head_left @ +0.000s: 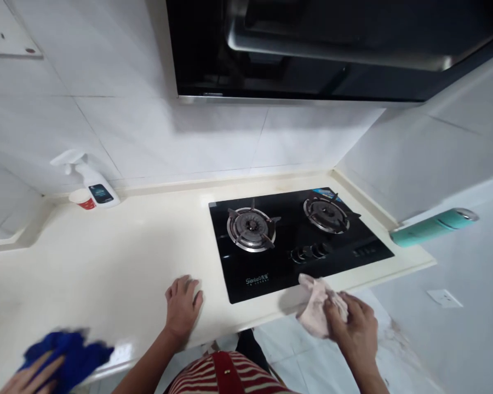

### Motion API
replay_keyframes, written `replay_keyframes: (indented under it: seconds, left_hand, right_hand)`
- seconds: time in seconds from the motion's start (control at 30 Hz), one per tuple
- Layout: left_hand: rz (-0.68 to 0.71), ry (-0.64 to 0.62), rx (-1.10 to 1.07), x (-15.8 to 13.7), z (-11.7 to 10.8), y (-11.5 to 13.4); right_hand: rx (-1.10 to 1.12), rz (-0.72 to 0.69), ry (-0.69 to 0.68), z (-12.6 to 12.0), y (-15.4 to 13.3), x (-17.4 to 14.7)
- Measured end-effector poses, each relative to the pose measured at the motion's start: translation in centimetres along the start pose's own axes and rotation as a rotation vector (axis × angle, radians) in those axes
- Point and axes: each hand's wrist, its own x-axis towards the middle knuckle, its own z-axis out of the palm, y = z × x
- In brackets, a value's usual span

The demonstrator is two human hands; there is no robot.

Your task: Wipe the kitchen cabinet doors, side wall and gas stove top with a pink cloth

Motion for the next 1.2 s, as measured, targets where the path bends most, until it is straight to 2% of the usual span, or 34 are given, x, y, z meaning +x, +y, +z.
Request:
replay_keyframes:
  seconds: [0.07,0.1,0.17,0.23,0.4,0.53,0.63,0.77,0.83,0.93,1.0,1.07,1.2]
  left_hand:
    - [-0.003,0.017,0.007,0.0,0.1,-0.2]
    - [-0.003,0.026,0.009,0.0,0.2,-0.3]
    - [0.001,0.041,0.005,0.0,0.3,-0.5]
    - [0.011,0.050,-0.005,-0.1,0.4,-0.8]
    - [0.009,0.055,0.003,-0.2,0.6,-0.8]
    - [-0.008,0.032,0.035,0.0,0.6,-0.4]
    - [-0.008,0.021,0.046,0.2,0.5,-0.2]
    - [0.001,0.025,0.068,0.2,0.6,-0.3]
    - [0.008,0.031,0.079,0.1,0.7,-0.4]
    - [0.017,0.056,0.088,-0.2,0.9,-0.6]
    - [0.021,0.065,0.092,-0.3,1.0,-0.6]
    - [0.022,0.059,0.093,-0.3,1.0,-0.5]
    - [0.017,0.034,0.087,-0.3,0.8,-0.3]
  right_hand:
    - [-0.049,0.057,0.028,0.5,-3.3,1.6]
    - [-0.080,0.073,-0.037,1.0,-4.7,2.3]
    - [-0.151,0.064,-0.269,2.4,-6.6,3.0]
    - [-0.211,0.008,-0.455,3.9,-7.0,3.4]
    - [-0.270,-0.137,-0.534,5.9,-6.0,5.0]
    - [-0.270,-0.214,-0.588,7.1,-8.9,5.9]
    - [-0.272,-0.274,-0.573,7.7,-12.8,4.6]
    - [-0.161,-0.430,-0.605,7.9,-17.9,0.5]
    - [-0.062,-0.515,-0.656,7.9,-19.6,-1.9]
    - [0.128,-0.600,-0.718,7.7,-20.5,-5.1]
    - [0.353,-0.540,-0.750,7.3,-20.5,-6.5]
    - [0.575,-0.413,-0.769,6.7,-20.4,-7.0]
    - [0.978,0.017,-0.944,5.0,-20.1,-5.0]
